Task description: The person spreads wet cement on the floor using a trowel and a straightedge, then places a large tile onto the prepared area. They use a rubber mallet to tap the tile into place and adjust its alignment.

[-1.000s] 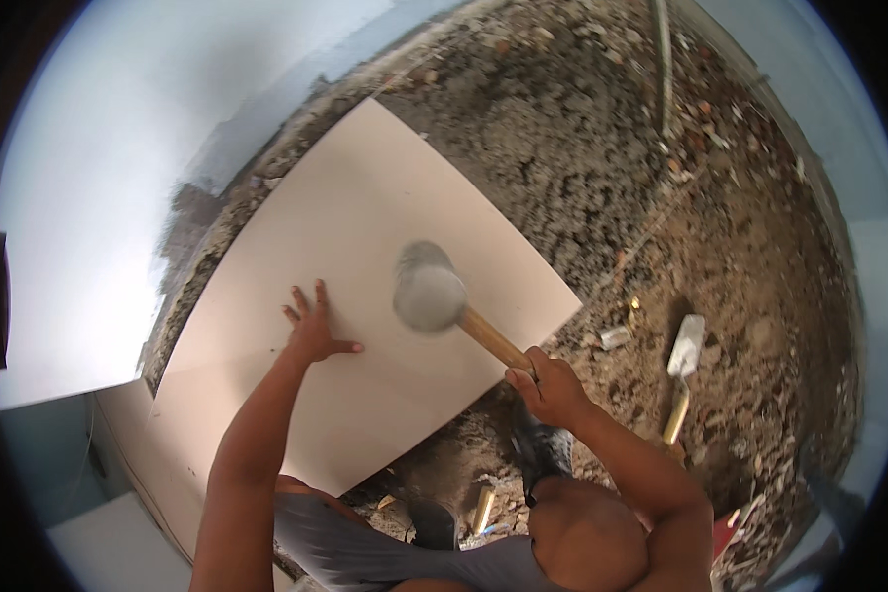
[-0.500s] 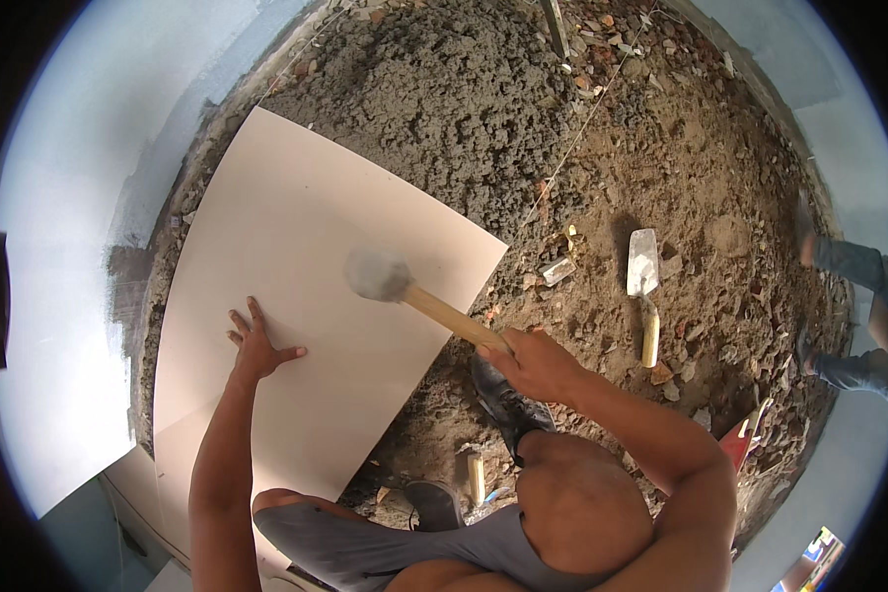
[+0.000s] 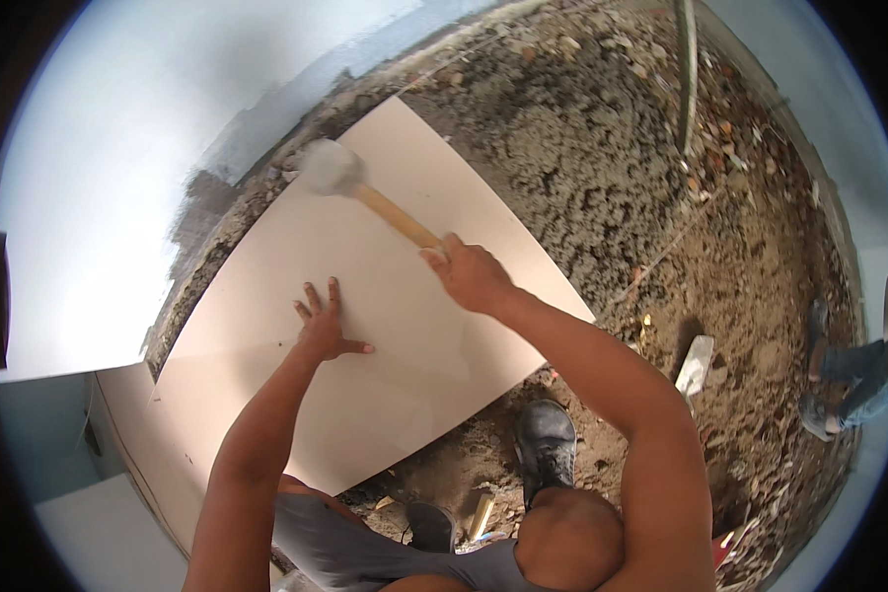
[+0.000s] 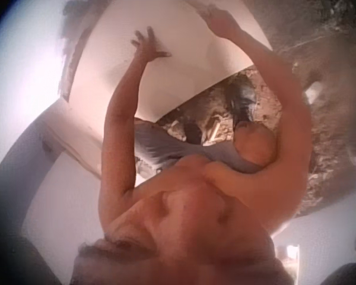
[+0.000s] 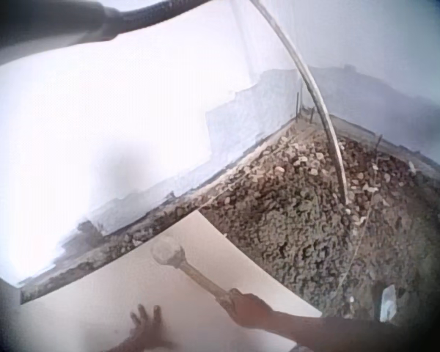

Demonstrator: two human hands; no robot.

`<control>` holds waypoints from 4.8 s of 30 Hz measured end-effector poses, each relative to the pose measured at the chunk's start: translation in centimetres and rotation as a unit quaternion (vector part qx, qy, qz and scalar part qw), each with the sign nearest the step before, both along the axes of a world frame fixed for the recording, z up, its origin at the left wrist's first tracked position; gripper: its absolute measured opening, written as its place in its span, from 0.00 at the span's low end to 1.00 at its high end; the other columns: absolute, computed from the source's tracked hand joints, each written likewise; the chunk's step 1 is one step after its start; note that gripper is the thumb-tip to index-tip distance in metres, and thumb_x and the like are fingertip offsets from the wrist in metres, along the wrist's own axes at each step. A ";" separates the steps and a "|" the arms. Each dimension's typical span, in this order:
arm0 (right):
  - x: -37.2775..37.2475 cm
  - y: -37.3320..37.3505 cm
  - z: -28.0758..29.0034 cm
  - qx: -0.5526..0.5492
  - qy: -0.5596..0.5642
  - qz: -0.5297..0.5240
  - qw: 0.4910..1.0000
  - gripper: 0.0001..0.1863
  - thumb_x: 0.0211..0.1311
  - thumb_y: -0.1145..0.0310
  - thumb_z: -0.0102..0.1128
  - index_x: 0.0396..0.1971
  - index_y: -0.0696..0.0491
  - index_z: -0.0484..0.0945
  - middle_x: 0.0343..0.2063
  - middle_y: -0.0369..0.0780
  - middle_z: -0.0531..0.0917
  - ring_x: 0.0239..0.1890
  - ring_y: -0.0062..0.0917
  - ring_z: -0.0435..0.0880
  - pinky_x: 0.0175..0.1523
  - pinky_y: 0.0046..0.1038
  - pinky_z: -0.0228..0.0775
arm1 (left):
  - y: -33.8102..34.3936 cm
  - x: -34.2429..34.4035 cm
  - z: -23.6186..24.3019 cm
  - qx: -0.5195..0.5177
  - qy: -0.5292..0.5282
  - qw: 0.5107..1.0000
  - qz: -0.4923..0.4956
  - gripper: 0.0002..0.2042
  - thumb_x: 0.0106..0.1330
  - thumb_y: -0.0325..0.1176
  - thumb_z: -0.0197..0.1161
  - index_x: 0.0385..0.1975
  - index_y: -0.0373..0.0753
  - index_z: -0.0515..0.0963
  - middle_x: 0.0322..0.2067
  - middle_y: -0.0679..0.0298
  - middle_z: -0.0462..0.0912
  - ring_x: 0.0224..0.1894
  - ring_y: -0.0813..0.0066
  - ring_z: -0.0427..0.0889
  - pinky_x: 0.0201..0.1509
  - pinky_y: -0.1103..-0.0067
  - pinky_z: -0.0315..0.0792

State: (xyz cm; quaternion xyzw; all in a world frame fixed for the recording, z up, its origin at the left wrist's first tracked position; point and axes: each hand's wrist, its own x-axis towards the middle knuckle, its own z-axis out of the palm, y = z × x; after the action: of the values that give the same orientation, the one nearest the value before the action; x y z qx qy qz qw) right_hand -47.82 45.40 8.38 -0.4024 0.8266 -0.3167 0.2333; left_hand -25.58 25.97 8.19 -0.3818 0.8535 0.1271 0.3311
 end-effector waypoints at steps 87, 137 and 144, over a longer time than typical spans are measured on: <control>7.0 -1.7 5.0 -0.179 -0.143 0.022 0.973 0.21 0.73 0.52 0.50 0.34 0.57 0.74 0.11 0.32 0.70 0.12 0.15 0.70 0.18 0.21 0.62 | 7.3 15.3 -6.3 -0.206 0.239 0.915 0.251 0.53 0.60 0.71 0.52 0.73 0.34 0.44 0.74 0.46 0.38 0.76 0.49 0.33 0.77 0.56 0.30; 4.8 26.9 3.0 0.043 -0.151 -0.075 0.985 0.19 0.72 0.52 0.52 0.33 0.54 0.76 0.14 0.31 0.71 0.15 0.15 0.66 0.21 0.23 0.60 | 8.5 -3.1 -0.5 -0.017 0.073 0.996 0.049 0.67 0.37 0.62 0.79 0.75 0.56 0.38 0.74 0.44 0.29 0.71 0.23 0.35 0.55 0.30 0.61; 5.2 23.1 8.6 0.059 -0.197 -0.139 0.969 0.23 0.72 0.49 0.52 0.29 0.55 0.75 0.14 0.32 0.71 0.17 0.17 0.67 0.23 0.27 0.61 | 8.4 -2.2 -0.4 -0.015 0.073 0.995 0.065 0.66 0.37 0.61 0.80 0.75 0.55 0.39 0.74 0.44 0.30 0.71 0.24 0.35 0.56 0.30 0.59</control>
State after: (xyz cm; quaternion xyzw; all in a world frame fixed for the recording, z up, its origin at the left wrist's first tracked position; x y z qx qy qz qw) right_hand -42.66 68.46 16.95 -0.1988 0.8293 -0.3699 0.3686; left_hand -27.79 34.41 7.82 -0.4307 0.8506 0.1632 0.2536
